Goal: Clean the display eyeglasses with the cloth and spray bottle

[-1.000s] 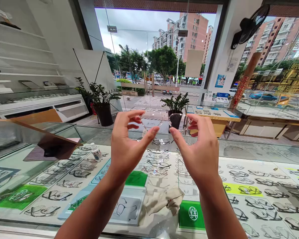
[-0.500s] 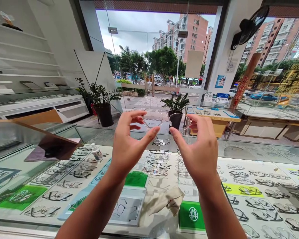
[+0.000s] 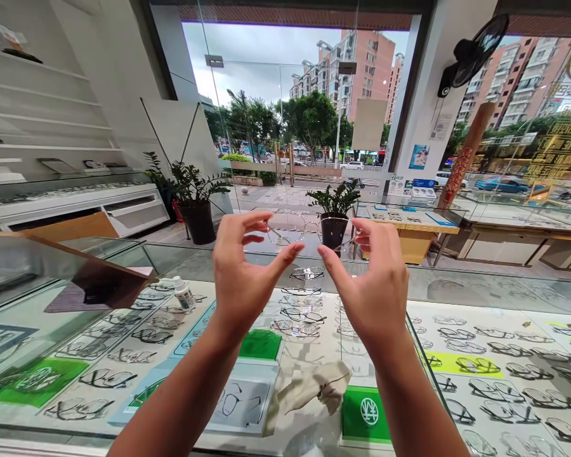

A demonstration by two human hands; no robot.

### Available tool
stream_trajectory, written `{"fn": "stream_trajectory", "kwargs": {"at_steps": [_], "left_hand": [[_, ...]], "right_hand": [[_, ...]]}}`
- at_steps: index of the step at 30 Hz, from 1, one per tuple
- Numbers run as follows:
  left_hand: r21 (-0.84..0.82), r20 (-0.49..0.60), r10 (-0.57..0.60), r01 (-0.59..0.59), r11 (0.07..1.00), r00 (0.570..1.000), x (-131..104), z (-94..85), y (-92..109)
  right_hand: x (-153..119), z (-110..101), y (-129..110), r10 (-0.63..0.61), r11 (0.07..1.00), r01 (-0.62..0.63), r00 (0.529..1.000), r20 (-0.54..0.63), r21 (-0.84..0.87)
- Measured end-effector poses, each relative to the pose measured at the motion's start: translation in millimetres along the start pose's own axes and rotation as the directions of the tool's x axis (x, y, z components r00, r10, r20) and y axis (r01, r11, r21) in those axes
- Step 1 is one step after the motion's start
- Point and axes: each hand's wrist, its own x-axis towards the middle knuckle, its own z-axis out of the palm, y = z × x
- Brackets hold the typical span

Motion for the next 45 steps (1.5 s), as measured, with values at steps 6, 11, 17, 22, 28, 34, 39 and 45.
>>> {"fn": "stream_trajectory", "kwargs": {"at_steps": [6, 11, 17, 22, 28, 34, 39, 45], "left_hand": [[-0.008, -0.116, 0.181, -0.184, 0.983, 0.977, 2.7, 9.2, -15.7], [0.004, 0.013, 0.249, -0.249, 0.968, 0.968, 6.3, 8.5, -21.9], [-0.013, 0.184, 0.374, -0.379, 0.925, 0.909, 9.8, 3.4, -22.9], [-0.059, 0.349, 0.292, -0.29, 0.955, 0.891, 12.1, -2.6, -20.0], [-0.171, 0.398, 0.281, -0.231, 0.958, 0.873, 13.8, -4.1, -20.1], [-0.338, 0.428, 0.175, -0.023, 0.941, 0.887, 8.1, 0.4, -17.4], [-0.421, 0.473, 0.073, 0.152, 0.894, 0.878, 4.7, 4.0, -13.8], [-0.479, 0.503, 0.059, 0.222, 0.849, 0.862, 6.1, 0.4, -9.5]], "right_hand": [[0.7, 5.7, 2.2, -0.066, 0.997, 0.067, 0.997, -0.048, 0.027], [5.0, -0.7, 7.6, -0.069, 0.998, 0.07, 0.996, 0.056, -0.005], [12.2, -9.1, 15.7, -0.066, 0.991, 0.029, 0.954, 0.293, 0.128], [17.2, -11.9, 21.8, -0.02, 0.961, -0.118, 0.875, 0.484, 0.252], [19.1, -12.3, 27.2, -0.062, 0.939, -0.146, 0.82, 0.569, 0.313], [17.0, -8.8, 25.0, -0.032, 0.939, -0.165, 0.83, 0.557, 0.301], [15.8, -5.5, 26.1, 0.013, 0.894, -0.282, 0.792, 0.61, 0.348], [13.8, -1.6, 29.7, 0.038, 0.848, -0.341, 0.802, 0.596, 0.406]]}}
